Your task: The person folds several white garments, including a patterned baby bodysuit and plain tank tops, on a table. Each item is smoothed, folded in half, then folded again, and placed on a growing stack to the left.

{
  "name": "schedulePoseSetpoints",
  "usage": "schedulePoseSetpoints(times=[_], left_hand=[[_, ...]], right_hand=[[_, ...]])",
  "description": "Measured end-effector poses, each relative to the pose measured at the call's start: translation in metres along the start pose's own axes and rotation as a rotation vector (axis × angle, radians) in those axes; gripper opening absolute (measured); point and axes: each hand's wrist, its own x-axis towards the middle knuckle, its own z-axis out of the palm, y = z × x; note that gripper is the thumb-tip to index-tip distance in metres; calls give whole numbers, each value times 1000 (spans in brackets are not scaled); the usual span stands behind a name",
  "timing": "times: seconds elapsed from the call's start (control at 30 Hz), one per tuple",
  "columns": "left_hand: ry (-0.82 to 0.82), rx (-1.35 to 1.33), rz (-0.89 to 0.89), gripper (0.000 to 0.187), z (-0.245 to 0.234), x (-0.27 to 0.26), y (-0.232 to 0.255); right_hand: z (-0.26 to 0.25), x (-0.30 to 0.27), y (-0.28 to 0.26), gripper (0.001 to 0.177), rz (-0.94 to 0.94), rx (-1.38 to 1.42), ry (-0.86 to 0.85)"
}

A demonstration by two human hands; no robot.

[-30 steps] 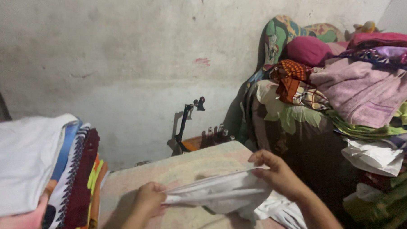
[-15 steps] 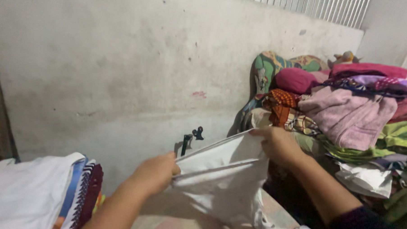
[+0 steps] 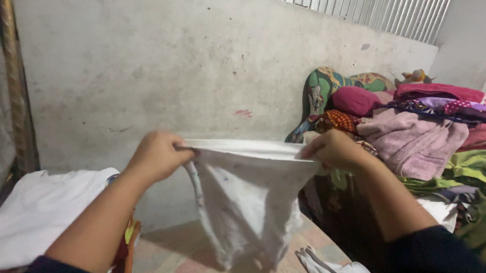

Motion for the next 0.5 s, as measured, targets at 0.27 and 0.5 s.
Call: schedulePoseSetpoints(times=[0.27, 0.5], left_hand=[[51, -252, -105, 30, 49, 38, -62], [197, 27, -34, 28, 122, 75, -69]], right_hand=[[21, 0, -12, 28, 113, 31, -6], [55, 10, 10, 30, -29, -164, 263]])
